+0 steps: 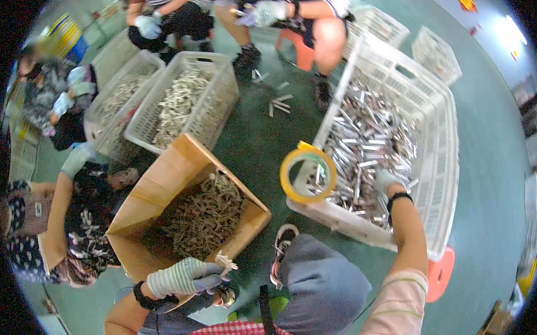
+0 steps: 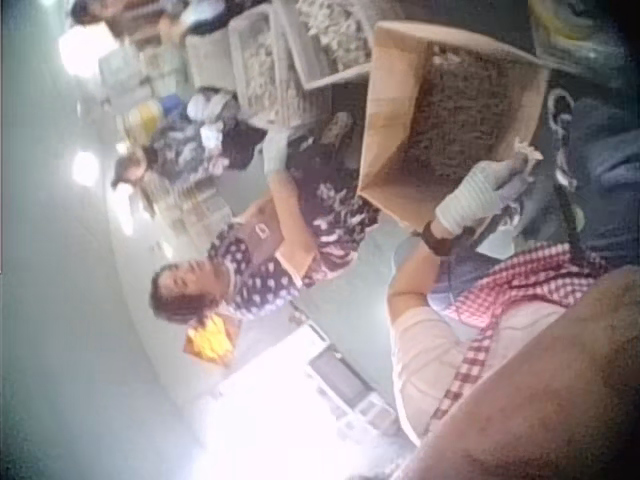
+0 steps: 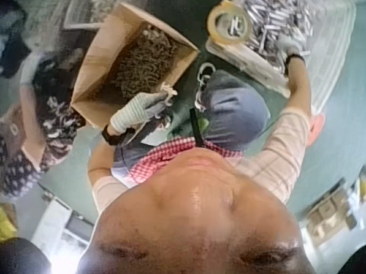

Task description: The person puts a phone into an apron pocket, takes plastic parts from a box and metal tubes from a crate, and attaches the plastic parts onto the metal tubes by hand.

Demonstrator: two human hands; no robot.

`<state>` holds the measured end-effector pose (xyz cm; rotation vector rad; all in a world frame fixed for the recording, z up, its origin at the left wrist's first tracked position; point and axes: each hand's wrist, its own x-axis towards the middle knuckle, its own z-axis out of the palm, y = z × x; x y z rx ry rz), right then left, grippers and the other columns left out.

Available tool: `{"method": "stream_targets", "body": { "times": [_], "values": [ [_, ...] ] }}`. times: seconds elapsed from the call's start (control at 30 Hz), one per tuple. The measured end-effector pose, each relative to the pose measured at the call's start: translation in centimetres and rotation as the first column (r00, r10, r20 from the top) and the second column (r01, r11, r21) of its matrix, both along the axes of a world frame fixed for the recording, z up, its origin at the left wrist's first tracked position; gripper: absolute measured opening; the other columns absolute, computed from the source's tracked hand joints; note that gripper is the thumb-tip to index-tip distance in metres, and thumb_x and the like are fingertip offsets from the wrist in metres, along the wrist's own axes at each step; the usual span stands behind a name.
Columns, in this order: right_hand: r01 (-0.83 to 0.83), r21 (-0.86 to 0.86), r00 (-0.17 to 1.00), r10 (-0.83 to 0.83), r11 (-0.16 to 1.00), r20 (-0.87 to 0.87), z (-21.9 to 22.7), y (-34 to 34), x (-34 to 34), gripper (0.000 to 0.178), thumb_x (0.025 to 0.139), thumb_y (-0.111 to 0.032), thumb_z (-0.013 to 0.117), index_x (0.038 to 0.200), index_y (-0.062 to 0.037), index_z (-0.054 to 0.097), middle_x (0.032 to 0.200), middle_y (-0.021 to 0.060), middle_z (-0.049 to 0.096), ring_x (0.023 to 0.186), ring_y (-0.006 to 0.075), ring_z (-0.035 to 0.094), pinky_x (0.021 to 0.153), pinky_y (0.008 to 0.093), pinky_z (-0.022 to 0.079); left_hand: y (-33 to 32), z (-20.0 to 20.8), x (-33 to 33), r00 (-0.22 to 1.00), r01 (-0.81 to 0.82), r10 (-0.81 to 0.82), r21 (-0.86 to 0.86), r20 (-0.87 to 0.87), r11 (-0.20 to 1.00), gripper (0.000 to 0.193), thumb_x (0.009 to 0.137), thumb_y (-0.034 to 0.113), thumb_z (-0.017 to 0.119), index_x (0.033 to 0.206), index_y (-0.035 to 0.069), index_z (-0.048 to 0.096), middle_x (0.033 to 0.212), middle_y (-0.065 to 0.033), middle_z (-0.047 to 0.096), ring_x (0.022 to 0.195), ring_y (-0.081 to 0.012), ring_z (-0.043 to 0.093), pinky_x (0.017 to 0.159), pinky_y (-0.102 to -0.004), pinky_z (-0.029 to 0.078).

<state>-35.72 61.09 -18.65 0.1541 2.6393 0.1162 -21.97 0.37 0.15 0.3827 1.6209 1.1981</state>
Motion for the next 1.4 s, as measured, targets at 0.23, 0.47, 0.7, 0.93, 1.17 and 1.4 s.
{"method": "stream_targets", "body": {
  "times": [0.23, 0.47, 0.7, 0.93, 1.17, 1.4],
  "values": [
    [-0.110, 0.003, 0.983, 0.108, 0.994, 0.151, 1.5, -1.5, -3.4, 0.032, 0.085, -0.024, 0.060, 0.108, -0.0032, 0.068, 0.108, 0.0220, 0.067, 0.104, 0.0384, 0.063, 0.089, 0.0441, 0.050, -1.6, -1.7, 1.2, 0.992, 0.013, -0.015, -0.020, -0.122, 1.000, 0.037, 0.099, 0.033, 0.052, 0.126, 0.008, 0.054, 0.071, -0.0065, 0.063, 0.057, -0.0114, 0.063, 0.053, -0.0259, 0.053],
    [0.039, -0.334, 0.869, -0.197, 0.942, -0.455, 9.8, -2.1, -2.7, 0.041, 0.094, -0.038, 0.056, 0.108, -0.0013, 0.065, 0.098, 0.0224, 0.068, 0.093, 0.0387, 0.064, 0.083, 0.0426, 0.048, -0.8, -0.8, 1.6, 0.802, 0.075, -0.134, -0.125, -0.582, 0.989, 0.029, 0.099, 0.029, 0.050, 0.114, 0.008, 0.060, 0.077, -0.0153, 0.062, 0.070, -0.0283, 0.065, 0.067, -0.0373, 0.051],
    [-0.262, -0.872, 0.745, -0.487, 0.414, -0.456, 23.8, -20.9, 1.6, 0.036, 0.096, -0.029, 0.057, 0.121, -0.0031, 0.059, 0.098, 0.0075, 0.065, 0.085, 0.0138, 0.057, 0.076, 0.0273, 0.046, -2.5, 0.2, 2.9, 0.683, 0.023, 0.002, 0.025, -0.730, 0.999, 0.032, 0.096, 0.026, 0.052, 0.115, 0.001, 0.058, 0.105, -0.0212, 0.060, 0.099, -0.0378, 0.060, 0.086, -0.0413, 0.049],
    [-0.042, -0.962, 0.989, -0.147, -0.269, -0.002, 33.5, -39.6, 13.1, 0.036, 0.095, -0.028, 0.062, 0.119, -0.0020, 0.060, 0.097, 0.0044, 0.064, 0.084, 0.0122, 0.060, 0.078, 0.0269, 0.047, -3.6, 6.6, 3.4, 0.791, -0.424, 0.513, 0.304, -0.333, 0.853, 0.023, 0.095, 0.017, 0.057, 0.110, -0.001, 0.058, 0.089, -0.0118, 0.066, 0.079, -0.0181, 0.065, 0.075, -0.0308, 0.051],
    [-0.052, -0.998, 0.998, 0.029, -0.048, -0.053, 27.3, -42.9, 14.4, 0.029, 0.095, -0.015, 0.059, 0.123, -0.0051, 0.056, 0.106, 0.0003, 0.062, 0.100, 0.0123, 0.057, 0.089, 0.0294, 0.046, -5.2, 4.9, 4.6, 0.697, -0.645, 0.713, 0.370, -0.076, 0.669, 0.028, 0.101, 0.025, 0.050, 0.116, 0.003, 0.057, 0.084, -0.0004, 0.062, 0.070, -0.0070, 0.057, 0.066, -0.0221, 0.049],
    [-0.239, -0.950, 0.949, 0.159, -0.202, -0.273, 24.5, -43.5, 14.0, 0.031, 0.092, 0.000, 0.058, 0.123, -0.0050, 0.056, 0.135, 0.0089, 0.044, 0.122, 0.0181, 0.050, 0.103, 0.0319, 0.039, -4.9, 1.3, 5.6, 0.688, -0.629, 0.702, 0.334, -0.182, 0.702, 0.030, 0.099, 0.025, 0.052, 0.115, 0.001, 0.060, 0.079, 0.0005, 0.059, 0.067, -0.0075, 0.053, 0.061, -0.0245, 0.047]
  ]
}}
